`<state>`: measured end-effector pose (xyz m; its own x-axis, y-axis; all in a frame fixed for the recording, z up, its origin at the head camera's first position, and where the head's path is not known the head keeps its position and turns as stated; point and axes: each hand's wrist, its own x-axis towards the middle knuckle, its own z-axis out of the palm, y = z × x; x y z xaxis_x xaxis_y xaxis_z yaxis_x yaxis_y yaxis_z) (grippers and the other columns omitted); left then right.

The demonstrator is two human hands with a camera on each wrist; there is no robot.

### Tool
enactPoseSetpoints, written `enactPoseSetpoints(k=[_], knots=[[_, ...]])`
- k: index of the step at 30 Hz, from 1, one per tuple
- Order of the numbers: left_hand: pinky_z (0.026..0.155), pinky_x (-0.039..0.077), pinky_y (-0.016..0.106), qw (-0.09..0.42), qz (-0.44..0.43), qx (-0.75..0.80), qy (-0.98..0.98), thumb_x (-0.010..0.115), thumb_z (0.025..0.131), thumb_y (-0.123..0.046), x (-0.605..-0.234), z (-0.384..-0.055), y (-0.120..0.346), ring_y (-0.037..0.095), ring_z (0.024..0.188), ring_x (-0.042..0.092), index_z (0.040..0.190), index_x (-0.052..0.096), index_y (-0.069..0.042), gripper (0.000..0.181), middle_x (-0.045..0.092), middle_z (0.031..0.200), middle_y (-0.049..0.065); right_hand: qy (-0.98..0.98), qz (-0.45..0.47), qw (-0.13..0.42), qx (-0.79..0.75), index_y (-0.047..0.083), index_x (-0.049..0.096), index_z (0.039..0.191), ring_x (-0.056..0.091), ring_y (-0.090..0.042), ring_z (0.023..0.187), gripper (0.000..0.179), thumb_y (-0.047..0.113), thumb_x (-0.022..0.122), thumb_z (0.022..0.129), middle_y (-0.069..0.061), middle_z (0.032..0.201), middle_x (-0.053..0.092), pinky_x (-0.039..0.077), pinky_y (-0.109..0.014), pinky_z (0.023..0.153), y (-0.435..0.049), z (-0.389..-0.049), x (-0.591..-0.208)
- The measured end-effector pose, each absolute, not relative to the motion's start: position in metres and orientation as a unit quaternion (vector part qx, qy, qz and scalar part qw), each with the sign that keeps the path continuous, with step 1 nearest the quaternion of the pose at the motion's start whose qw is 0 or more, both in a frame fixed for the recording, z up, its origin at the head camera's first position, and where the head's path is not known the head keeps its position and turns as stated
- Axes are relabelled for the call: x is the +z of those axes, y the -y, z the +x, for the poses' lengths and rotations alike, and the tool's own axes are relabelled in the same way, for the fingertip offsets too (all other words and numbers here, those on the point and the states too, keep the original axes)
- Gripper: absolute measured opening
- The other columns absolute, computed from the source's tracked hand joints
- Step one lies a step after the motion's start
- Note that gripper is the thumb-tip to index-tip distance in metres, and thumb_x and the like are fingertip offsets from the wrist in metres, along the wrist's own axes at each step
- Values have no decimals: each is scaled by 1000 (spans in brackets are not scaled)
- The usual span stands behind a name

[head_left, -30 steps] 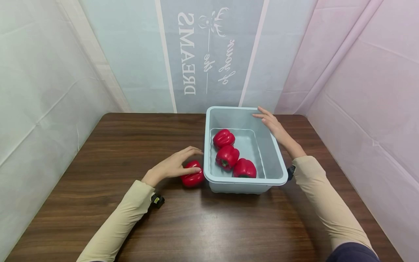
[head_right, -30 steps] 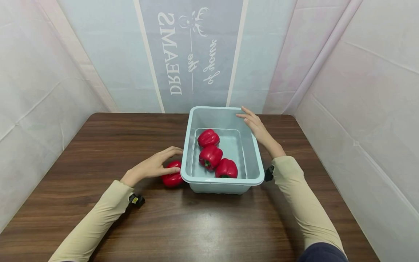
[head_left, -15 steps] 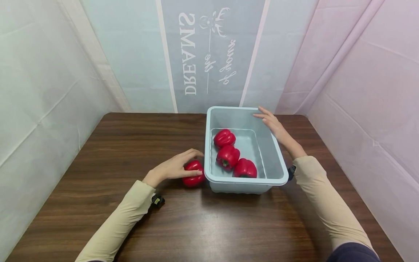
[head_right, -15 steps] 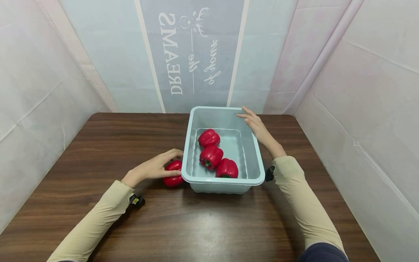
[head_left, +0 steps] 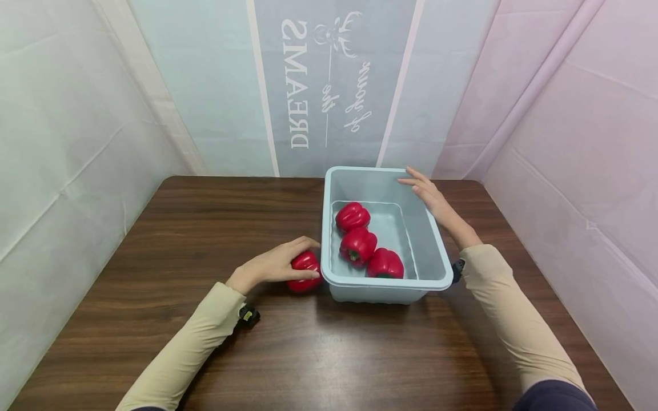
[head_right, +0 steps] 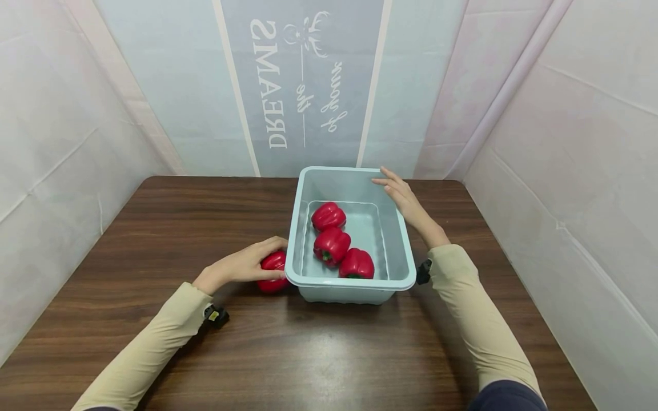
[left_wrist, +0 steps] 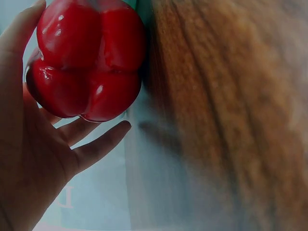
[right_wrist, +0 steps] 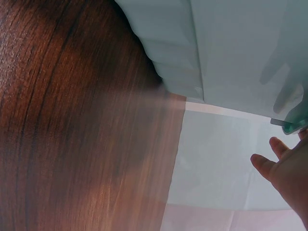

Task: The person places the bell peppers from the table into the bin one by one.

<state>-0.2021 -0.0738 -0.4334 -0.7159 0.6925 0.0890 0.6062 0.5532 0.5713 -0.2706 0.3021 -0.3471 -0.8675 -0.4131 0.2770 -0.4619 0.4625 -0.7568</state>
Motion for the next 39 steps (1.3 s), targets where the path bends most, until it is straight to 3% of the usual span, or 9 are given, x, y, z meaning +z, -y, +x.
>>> enactPoseSetpoints(k=[39], knots=[[78, 49, 20, 111, 359, 298, -878, 65, 74, -60, -437, -194, 70, 5, 102, 51, 130, 44, -28, 68, 52, 118, -12, 853, 254, 27, 455, -9, 43, 131, 6, -37, 140, 39, 6, 34, 96, -21, 151, 15, 11, -66, 105, -304, -266, -350]])
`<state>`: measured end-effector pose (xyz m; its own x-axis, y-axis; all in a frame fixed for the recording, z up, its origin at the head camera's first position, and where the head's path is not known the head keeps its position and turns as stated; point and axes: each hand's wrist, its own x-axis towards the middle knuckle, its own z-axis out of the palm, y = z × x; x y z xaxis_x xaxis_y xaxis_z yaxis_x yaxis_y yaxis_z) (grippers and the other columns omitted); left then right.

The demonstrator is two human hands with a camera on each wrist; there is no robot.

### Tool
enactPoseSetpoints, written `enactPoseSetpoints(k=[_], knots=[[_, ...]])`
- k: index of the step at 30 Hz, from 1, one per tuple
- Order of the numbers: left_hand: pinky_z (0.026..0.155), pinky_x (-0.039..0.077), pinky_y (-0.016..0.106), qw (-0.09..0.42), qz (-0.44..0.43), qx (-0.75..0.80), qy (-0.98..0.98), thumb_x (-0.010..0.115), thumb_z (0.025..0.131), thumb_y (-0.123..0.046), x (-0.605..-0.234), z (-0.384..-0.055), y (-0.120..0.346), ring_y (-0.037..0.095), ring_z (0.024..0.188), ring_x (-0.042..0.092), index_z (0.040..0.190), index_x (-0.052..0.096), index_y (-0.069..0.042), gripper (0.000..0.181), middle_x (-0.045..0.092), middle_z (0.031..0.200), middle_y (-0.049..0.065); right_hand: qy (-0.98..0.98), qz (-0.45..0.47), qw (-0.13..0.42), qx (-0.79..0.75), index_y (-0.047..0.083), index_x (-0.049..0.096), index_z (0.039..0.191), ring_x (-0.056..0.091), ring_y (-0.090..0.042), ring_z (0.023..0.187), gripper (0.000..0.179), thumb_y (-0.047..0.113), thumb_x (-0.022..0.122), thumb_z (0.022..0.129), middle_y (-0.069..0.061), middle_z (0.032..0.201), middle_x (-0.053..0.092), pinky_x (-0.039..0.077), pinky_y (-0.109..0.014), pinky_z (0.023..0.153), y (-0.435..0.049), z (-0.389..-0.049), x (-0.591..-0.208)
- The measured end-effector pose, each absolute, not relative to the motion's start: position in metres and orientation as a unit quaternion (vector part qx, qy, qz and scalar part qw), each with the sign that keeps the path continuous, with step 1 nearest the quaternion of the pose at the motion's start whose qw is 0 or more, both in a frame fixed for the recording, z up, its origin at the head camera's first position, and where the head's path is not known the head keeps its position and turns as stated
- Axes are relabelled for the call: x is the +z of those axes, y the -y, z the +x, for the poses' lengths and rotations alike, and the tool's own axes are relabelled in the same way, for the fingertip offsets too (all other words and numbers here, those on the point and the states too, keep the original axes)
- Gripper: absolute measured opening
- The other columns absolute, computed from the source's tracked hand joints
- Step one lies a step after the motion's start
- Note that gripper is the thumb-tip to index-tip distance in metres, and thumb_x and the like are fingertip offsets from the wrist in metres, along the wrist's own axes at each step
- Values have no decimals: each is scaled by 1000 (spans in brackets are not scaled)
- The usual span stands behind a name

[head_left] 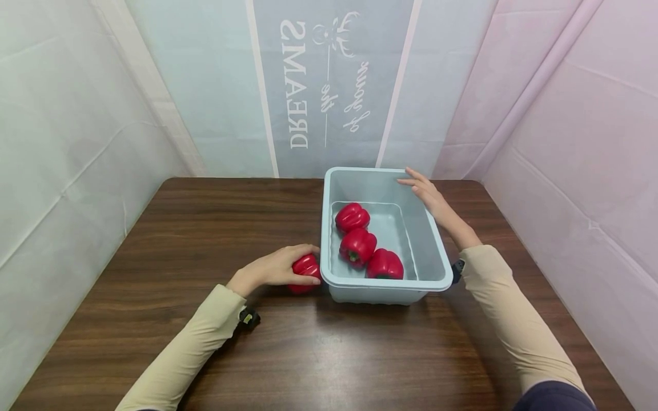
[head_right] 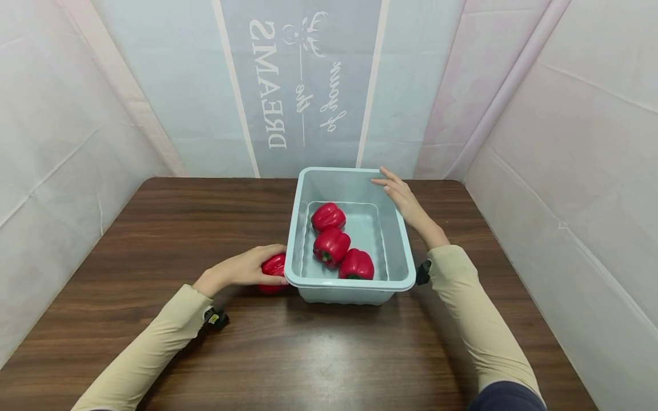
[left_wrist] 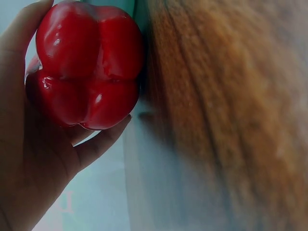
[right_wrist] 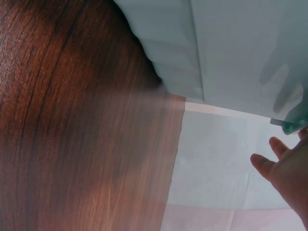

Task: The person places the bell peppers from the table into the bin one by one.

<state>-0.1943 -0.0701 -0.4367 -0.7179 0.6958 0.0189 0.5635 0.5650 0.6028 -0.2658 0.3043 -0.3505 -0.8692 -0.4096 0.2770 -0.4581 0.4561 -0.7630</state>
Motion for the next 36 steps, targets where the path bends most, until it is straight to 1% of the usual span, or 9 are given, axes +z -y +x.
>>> enactPoseSetpoints(k=[4, 10, 15, 24, 31, 36], knots=[[76, 49, 18, 112, 359, 301, -877, 65, 75, -60, -437, -195, 70, 4, 100, 51, 128, 45, -29, 65, 52, 115, -13, 853, 259, 29, 453, -10, 43, 131, 6, -39, 140, 39, 5, 34, 96, -23, 151, 15, 10, -67, 105, -304, -266, -349], [75, 50, 19, 107, 369, 299, -873, 64, 75, -60, -439, -199, 70, 6, 99, 52, 126, 46, -27, 63, 53, 114, -12, 852, 261, 29, 454, -11, 42, 131, 6, -40, 140, 39, 5, 33, 96, -23, 151, 15, 12, -67, 104, -303, -265, -348], [73, 50, 20, 100, 379, 295, -871, 64, 76, -58, -439, -200, 70, 6, 97, 53, 124, 48, -25, 61, 54, 111, -11, 850, 268, 33, 452, -11, 43, 130, 6, -40, 140, 39, 3, 33, 95, -24, 151, 15, 10, -67, 105, -303, -265, -348], [71, 50, 19, 99, 382, 304, -867, 66, 77, -56, -435, -200, 72, 5, 92, 55, 119, 51, -25, 54, 55, 105, -12, 851, 265, 30, 451, -11, 43, 131, 7, -40, 140, 39, 3, 34, 95, -24, 151, 15, 10, -67, 105, -304, -267, -348], [66, 51, 20, 96, 375, 310, -868, 66, 77, -54, -432, -202, 74, 7, 86, 56, 113, 54, -18, 53, 56, 98, -11, 850, 262, 26, 456, -11, 43, 131, 7, -39, 140, 39, 3, 34, 95, -23, 151, 15, 13, -67, 104, -304, -266, -346], [63, 51, 20, 88, 374, 311, -869, 66, 77, -55, -431, -203, 76, 6, 81, 57, 106, 54, -23, 45, 57, 93, -12, 853, 263, 30, 449, -11, 43, 131, 6, -40, 140, 39, 3, 33, 96, -24, 150, 15, 11, -67, 104, -303, -266, -346]])
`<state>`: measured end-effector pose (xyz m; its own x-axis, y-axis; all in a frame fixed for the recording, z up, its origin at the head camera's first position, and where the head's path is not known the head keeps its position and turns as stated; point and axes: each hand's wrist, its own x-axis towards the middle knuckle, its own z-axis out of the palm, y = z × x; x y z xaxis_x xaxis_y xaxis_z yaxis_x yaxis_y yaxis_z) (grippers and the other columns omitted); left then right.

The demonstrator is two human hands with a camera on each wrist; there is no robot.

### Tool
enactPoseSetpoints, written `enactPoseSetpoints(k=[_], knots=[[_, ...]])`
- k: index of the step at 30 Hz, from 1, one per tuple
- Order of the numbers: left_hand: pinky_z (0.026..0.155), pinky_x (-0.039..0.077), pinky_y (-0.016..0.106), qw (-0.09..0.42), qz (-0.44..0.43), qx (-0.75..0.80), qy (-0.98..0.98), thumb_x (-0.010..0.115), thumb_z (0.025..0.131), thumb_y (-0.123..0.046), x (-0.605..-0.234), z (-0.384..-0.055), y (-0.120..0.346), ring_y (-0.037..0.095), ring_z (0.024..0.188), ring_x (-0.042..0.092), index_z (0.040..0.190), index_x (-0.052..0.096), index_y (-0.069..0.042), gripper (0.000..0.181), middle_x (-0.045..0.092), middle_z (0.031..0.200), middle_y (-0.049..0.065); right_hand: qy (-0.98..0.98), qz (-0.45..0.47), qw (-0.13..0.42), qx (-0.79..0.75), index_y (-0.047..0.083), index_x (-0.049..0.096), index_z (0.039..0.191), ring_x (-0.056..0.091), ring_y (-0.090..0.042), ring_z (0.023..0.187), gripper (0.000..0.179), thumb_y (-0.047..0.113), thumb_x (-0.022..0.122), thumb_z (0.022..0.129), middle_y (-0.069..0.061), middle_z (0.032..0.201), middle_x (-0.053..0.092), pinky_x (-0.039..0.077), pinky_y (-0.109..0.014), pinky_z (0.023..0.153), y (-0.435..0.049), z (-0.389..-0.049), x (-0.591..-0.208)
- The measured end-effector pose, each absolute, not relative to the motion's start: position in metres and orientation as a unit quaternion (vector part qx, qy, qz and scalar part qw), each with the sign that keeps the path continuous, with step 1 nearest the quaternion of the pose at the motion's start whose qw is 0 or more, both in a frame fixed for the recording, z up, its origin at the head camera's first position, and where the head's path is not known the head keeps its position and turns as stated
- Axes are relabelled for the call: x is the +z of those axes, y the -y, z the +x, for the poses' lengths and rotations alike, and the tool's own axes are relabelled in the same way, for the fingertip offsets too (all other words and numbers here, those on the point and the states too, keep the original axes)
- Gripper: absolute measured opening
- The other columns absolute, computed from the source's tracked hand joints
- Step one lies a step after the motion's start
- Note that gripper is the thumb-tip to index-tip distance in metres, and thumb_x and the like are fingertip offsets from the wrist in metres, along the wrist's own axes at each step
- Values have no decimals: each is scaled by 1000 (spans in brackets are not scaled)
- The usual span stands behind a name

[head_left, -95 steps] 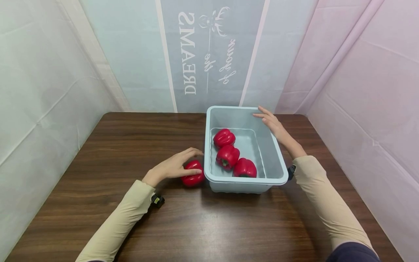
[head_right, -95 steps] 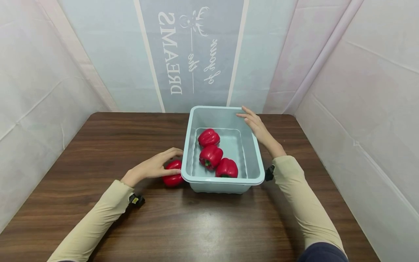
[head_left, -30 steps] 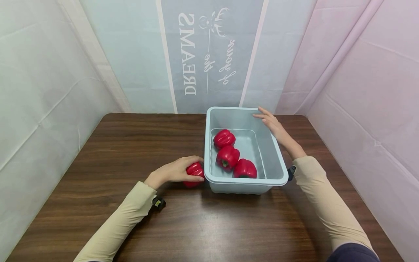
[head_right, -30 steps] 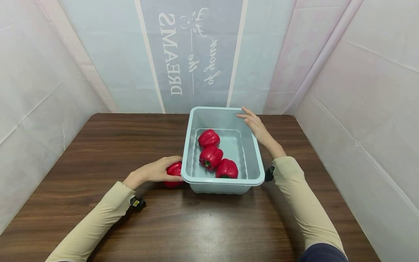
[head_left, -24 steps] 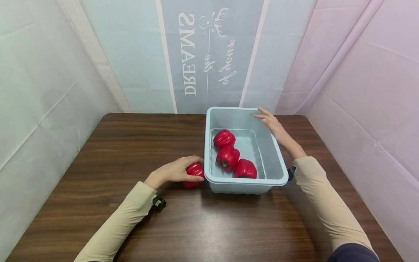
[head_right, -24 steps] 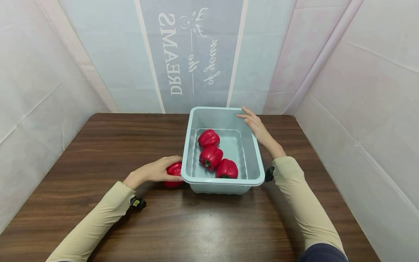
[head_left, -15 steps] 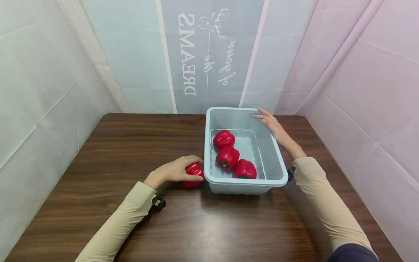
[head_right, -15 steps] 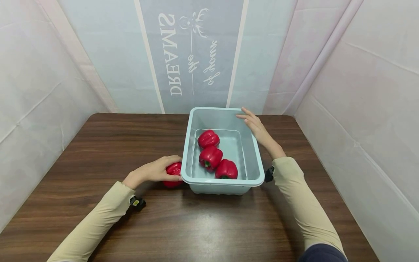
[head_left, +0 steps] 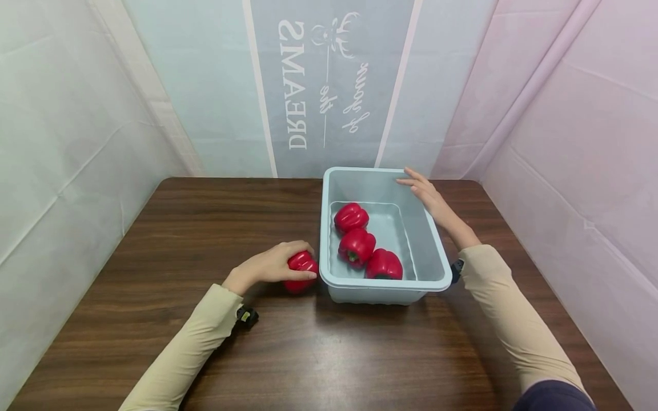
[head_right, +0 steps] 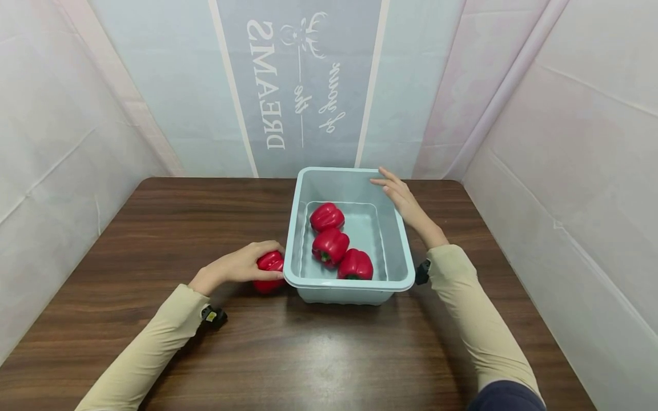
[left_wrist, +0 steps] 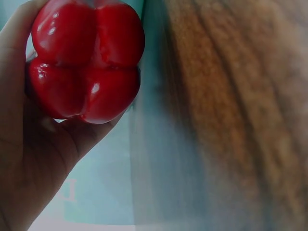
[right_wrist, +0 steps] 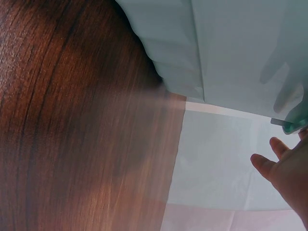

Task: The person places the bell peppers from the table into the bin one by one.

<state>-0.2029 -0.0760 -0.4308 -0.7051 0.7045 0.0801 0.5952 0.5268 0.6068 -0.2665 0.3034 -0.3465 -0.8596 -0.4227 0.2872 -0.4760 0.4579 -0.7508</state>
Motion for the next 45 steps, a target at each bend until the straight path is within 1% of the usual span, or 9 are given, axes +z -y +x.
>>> enactPoseSetpoints(k=[3, 6, 10, 20, 27, 30, 34, 40, 45], knots=[[62, 52, 20, 79, 375, 314, -869, 66, 77, -56, -429, -204, 76, 5, 79, 58, 102, 53, -25, 42, 57, 90, -12, 854, 261, 31, 450, -11, 43, 130, 6, -40, 140, 39, 4, 33, 96, -24, 150, 15, 11, -67, 105, -303, -267, -347], [61, 52, 20, 77, 373, 319, -868, 66, 77, -55, -428, -204, 76, 6, 78, 58, 102, 53, -24, 42, 57, 89, -11, 854, 258, 30, 450, -10, 43, 130, 7, -40, 140, 38, 4, 34, 96, -24, 150, 15, 12, -66, 105, -303, -267, -347], [62, 52, 21, 82, 370, 323, -868, 67, 78, -53, -426, -204, 76, 7, 79, 58, 103, 53, -22, 42, 57, 90, -10, 855, 257, 31, 450, -10, 44, 130, 7, -39, 140, 38, 5, 35, 96, -23, 151, 16, 13, -66, 105, -302, -266, -347], [63, 52, 21, 71, 357, 325, -873, 68, 76, -51, -423, -205, 77, 8, 83, 57, 104, 51, -25, 42, 56, 94, -10, 856, 255, 31, 450, -11, 43, 130, 7, -39, 140, 39, 4, 34, 96, -23, 151, 15, 12, -66, 105, -302, -265, -348], [63, 52, 20, 70, 351, 324, -876, 68, 77, -51, -423, -206, 79, 9, 84, 57, 105, 51, -25, 41, 56, 96, -8, 856, 259, 38, 446, -11, 44, 129, 8, -39, 140, 38, 2, 34, 95, -23, 150, 16, 9, -65, 106, -302, -265, -349], [63, 52, 20, 70, 348, 327, -876, 69, 77, -50, -421, -205, 79, 9, 84, 57, 105, 51, -25, 42, 56, 96, -8, 855, 259, 38, 448, -7, 45, 131, 8, -36, 140, 38, 6, 34, 97, -19, 152, 16, 10, -66, 105, -307, -271, -356], [63, 52, 21, 70, 345, 331, -876, 70, 77, -49, -419, -205, 80, 10, 84, 57, 105, 51, -25, 41, 56, 96, -8, 851, 265, 37, 451, -5, 45, 132, 6, -36, 141, 40, 13, 34, 98, -19, 152, 15, 8, -67, 105, -310, -274, -361], [63, 52, 21, 59, 348, 327, -877, 70, 77, -48, -419, -208, 81, 9, 84, 57, 105, 51, -25, 41, 56, 96, -8, 854, 264, 38, 447, -10, 44, 130, 7, -40, 139, 38, 4, 34, 96, -24, 150, 16, 10, -67, 104, -303, -264, -350], [62, 52, 22, 49, 351, 328, -876, 70, 77, -47, -419, -209, 81, 10, 83, 57, 105, 52, -24, 40, 56, 95, -7, 855, 263, 38, 445, -10, 44, 130, 7, -40, 139, 38, 4, 33, 96, -24, 150, 15, 10, -67, 105, -303, -265, -350]])
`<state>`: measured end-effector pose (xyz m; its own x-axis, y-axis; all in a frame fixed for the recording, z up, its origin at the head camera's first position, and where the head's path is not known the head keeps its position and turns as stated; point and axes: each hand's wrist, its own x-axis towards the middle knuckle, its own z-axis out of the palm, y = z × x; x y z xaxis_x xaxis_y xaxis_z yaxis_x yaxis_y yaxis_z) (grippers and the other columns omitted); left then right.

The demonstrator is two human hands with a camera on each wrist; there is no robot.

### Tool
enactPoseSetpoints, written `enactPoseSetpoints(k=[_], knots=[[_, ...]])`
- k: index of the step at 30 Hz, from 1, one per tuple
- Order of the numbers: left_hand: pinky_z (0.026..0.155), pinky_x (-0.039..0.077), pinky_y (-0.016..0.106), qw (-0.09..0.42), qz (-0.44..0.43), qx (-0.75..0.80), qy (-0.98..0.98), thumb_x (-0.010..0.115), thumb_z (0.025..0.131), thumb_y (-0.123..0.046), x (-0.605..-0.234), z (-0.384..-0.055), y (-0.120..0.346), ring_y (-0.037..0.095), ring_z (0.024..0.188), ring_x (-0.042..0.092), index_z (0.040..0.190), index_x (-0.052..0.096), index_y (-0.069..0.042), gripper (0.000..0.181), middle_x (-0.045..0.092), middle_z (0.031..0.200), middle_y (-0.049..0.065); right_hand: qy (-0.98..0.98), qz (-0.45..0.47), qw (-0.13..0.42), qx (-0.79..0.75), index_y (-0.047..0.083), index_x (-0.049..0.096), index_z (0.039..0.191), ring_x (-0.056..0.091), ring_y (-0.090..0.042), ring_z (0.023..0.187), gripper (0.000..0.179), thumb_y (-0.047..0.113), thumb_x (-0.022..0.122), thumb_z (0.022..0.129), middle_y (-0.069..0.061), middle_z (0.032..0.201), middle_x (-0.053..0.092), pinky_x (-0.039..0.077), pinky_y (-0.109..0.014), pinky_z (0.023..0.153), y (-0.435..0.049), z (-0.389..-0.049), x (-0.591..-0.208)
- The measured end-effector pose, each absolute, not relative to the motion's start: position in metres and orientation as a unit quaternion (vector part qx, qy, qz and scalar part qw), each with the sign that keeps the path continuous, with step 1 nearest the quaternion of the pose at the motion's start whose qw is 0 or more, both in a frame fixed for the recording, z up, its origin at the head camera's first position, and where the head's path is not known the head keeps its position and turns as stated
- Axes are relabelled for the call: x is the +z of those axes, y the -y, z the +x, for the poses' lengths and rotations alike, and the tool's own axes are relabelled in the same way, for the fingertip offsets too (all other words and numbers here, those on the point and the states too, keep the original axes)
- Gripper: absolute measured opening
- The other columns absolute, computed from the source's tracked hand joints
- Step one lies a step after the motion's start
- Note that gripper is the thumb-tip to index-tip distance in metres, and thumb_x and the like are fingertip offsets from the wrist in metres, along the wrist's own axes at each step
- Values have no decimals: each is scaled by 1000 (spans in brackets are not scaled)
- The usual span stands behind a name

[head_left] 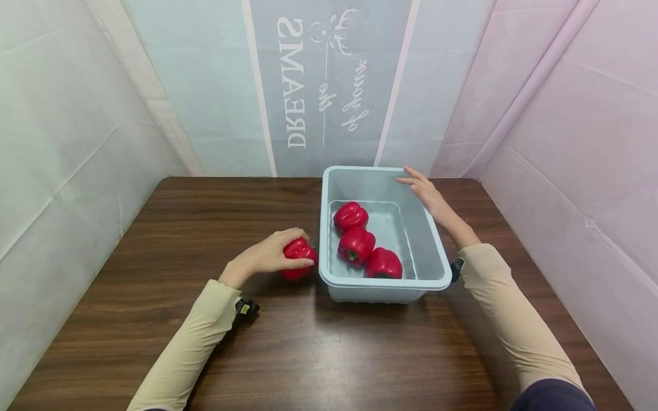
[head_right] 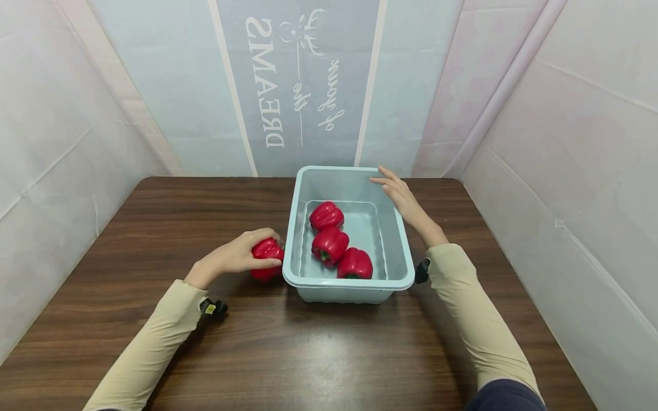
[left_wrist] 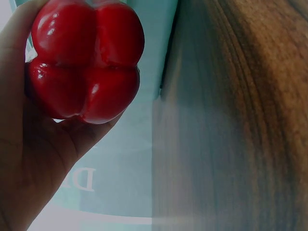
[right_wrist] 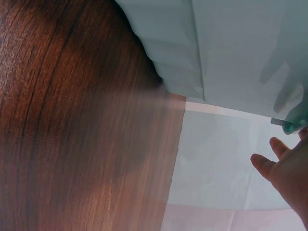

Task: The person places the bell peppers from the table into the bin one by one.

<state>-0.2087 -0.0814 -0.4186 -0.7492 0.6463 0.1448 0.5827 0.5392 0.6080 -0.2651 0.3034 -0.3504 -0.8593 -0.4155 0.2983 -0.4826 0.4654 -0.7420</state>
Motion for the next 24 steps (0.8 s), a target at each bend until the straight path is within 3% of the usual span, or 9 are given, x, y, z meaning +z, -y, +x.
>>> enactPoseSetpoints(k=[17, 24], knots=[[66, 52, 22, 44, 344, 331, -877, 71, 76, -47, -411, -210, 83, 11, 88, 56, 108, 53, -21, 45, 55, 100, -7, 855, 263, 39, 445, -12, 43, 130, 7, -41, 139, 38, 4, 33, 96, -24, 150, 16, 10, -66, 105, -302, -263, -348], [66, 52, 23, 35, 346, 335, -876, 70, 77, -46, -408, -209, 84, 11, 87, 56, 106, 53, -25, 40, 56, 100, -7, 852, 263, 36, 451, -11, 43, 130, 7, -40, 140, 39, 5, 33, 96, -24, 150, 15, 10, -67, 105, -305, -268, -353]])
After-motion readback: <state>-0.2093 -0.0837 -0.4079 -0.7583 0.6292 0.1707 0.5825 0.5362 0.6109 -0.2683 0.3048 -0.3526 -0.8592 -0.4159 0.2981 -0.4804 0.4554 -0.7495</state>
